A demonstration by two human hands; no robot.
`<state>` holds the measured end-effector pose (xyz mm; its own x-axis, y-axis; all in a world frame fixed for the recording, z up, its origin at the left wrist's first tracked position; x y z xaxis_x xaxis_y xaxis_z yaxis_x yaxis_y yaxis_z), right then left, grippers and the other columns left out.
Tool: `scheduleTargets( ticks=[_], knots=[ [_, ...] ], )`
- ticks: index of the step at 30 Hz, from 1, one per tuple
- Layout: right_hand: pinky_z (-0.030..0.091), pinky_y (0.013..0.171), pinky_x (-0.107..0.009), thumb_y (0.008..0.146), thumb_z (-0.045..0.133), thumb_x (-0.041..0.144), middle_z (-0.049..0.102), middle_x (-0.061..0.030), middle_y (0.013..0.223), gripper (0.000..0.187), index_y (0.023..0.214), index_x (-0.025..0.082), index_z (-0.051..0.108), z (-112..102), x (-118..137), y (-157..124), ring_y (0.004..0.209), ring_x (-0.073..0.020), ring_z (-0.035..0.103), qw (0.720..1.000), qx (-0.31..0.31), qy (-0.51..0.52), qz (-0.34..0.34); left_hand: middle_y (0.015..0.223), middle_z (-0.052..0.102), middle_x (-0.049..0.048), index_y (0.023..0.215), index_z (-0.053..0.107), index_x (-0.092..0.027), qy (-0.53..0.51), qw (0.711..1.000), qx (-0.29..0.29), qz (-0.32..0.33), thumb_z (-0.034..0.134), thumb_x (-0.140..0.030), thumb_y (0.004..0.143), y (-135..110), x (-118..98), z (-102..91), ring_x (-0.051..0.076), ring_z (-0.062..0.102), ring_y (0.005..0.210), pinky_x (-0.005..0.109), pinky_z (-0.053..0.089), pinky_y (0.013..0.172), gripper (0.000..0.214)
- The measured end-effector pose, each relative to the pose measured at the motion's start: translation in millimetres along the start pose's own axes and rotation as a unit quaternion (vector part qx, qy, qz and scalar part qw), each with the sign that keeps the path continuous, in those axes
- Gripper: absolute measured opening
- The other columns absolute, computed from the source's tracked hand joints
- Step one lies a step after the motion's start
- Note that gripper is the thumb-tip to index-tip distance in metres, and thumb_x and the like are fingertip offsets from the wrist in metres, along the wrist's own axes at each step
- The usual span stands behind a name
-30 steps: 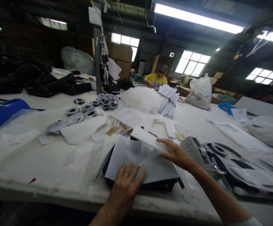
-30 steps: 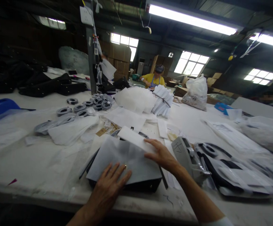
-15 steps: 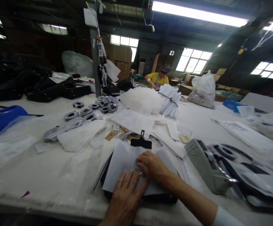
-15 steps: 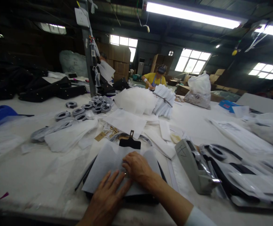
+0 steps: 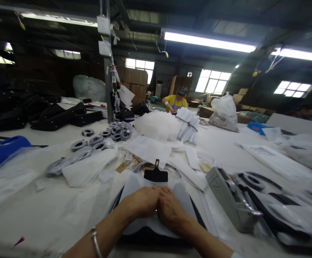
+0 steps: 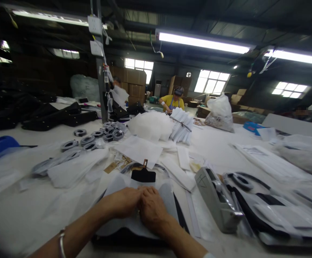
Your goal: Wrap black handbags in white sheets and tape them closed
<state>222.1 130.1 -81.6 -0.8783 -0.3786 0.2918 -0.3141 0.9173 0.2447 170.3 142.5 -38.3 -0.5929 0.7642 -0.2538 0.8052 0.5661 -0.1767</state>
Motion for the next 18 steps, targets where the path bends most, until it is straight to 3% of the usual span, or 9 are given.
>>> scheduleTargets(
  ticks=[6, 11, 14, 18],
  knots=[
    [0.037, 0.103, -0.033, 0.091, 0.051, 0.013, 0.065, -0.0051, 0.120, 0.036, 0.125, 0.022, 0.059, -10, 0, -3, 0.112, -0.0207, 0.056, 0.998, -0.062, 0.019, 0.021, 0.102, 0.072, 0.0135, 0.120, 0.056, -0.012, 0.019, 0.988, -0.109, -0.108, 0.035, -0.007, 0.091, 12, 31, 23.9, 0.024, 0.070, 0.094, 0.033, 0.053, 0.078, 0.036],
    [0.039, 0.097, -0.037, 0.092, 0.052, 0.014, 0.067, -0.0037, 0.110, 0.022, 0.108, 0.023, 0.064, -18, 3, -5, 0.104, -0.0217, 0.057, 0.995, -0.077, -0.032, 0.051, 0.103, 0.068, 0.0096, 0.106, 0.060, -0.017, 0.030, 0.974, -0.202, -0.094, 0.035, -0.005, 0.092, 2, 31, 38.3, 0.021, 0.067, 0.092, 0.032, 0.051, 0.078, 0.032],
    [0.043, 0.092, -0.041, 0.094, 0.048, 0.017, 0.068, -0.0061, 0.105, 0.019, 0.100, 0.021, 0.066, -23, 8, -1, 0.101, -0.0246, 0.058, 0.991, -0.018, -0.118, 0.064, 0.098, 0.066, 0.0081, 0.096, 0.062, -0.018, 0.043, 0.964, -0.253, -0.070, 0.041, -0.008, 0.092, -1, 27, 31.6, 0.024, 0.062, 0.095, 0.037, 0.048, 0.083, 0.024],
    [0.049, 0.083, -0.036, 0.091, 0.050, 0.017, 0.070, -0.0119, 0.103, 0.022, 0.100, 0.015, 0.070, -20, 13, 15, 0.097, -0.0259, 0.064, 0.972, 0.138, -0.182, 0.052, 0.094, 0.065, 0.0080, 0.091, 0.063, -0.018, 0.049, 0.956, -0.285, -0.054, 0.046, -0.009, 0.090, -2, 28, 25.5, 0.026, 0.059, 0.094, 0.043, 0.045, 0.086, 0.019]
  ],
)
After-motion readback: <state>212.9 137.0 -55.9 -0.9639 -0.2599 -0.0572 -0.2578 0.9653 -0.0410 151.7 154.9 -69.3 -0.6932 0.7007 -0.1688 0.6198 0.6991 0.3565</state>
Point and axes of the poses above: each hand's wrist, its own y-axis towards the middle knuckle, its own z-axis out of the palm, x = y × z, the point moved 9 cm from there along y, towards the middle knuckle
